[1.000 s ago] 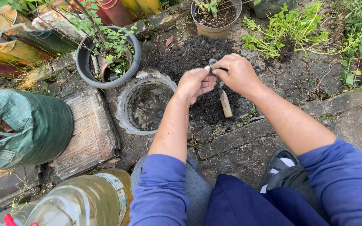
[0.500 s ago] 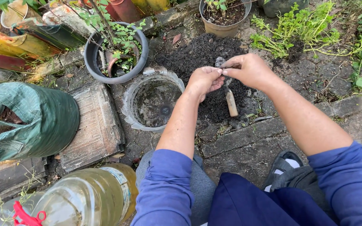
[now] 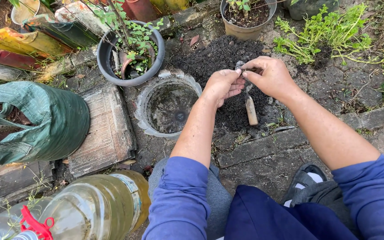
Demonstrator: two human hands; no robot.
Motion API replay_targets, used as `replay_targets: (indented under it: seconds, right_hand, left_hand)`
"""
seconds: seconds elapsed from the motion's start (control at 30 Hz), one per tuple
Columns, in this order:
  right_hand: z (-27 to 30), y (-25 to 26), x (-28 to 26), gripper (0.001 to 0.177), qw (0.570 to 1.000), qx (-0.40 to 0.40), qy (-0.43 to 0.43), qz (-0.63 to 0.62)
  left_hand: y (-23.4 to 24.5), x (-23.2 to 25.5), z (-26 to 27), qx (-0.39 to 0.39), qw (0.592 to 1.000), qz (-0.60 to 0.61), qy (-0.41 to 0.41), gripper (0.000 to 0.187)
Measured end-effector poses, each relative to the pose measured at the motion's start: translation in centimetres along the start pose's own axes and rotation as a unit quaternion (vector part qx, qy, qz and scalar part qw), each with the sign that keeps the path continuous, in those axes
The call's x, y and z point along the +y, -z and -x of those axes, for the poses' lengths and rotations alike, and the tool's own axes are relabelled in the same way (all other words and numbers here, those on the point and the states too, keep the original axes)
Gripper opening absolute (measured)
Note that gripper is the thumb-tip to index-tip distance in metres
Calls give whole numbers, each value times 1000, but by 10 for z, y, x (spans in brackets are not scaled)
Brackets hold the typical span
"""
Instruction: Digging soil from a plastic container and preparing the ground for planting.
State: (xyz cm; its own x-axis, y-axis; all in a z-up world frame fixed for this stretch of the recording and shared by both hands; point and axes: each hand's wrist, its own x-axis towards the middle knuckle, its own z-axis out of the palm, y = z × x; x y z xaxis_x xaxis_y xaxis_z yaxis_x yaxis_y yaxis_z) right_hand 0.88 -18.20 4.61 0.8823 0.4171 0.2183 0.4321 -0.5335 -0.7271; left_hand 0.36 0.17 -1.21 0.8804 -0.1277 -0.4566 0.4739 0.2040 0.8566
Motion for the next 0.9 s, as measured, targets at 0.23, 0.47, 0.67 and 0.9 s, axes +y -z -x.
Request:
replay_targets:
  seconds: [0.23,0.47,0.67,0.9]
  right_hand:
    - [0,0,1,20,999,-17,-12,30]
    - [-1,-1,6,24,1000,-21,-13,-20]
    - [-12,17,21,24,988,-98,-117,37]
    - [-12,137,122,49,867,195,-55,455]
  left_hand:
    - [-2,6,9,13,999,-32,-9,24]
    - [-1,0,2,12,998,-53,-11,23]
    - [-3,8,10,26,994,-101,24,38]
    - [11,10,7,86,993,-78,-3,51]
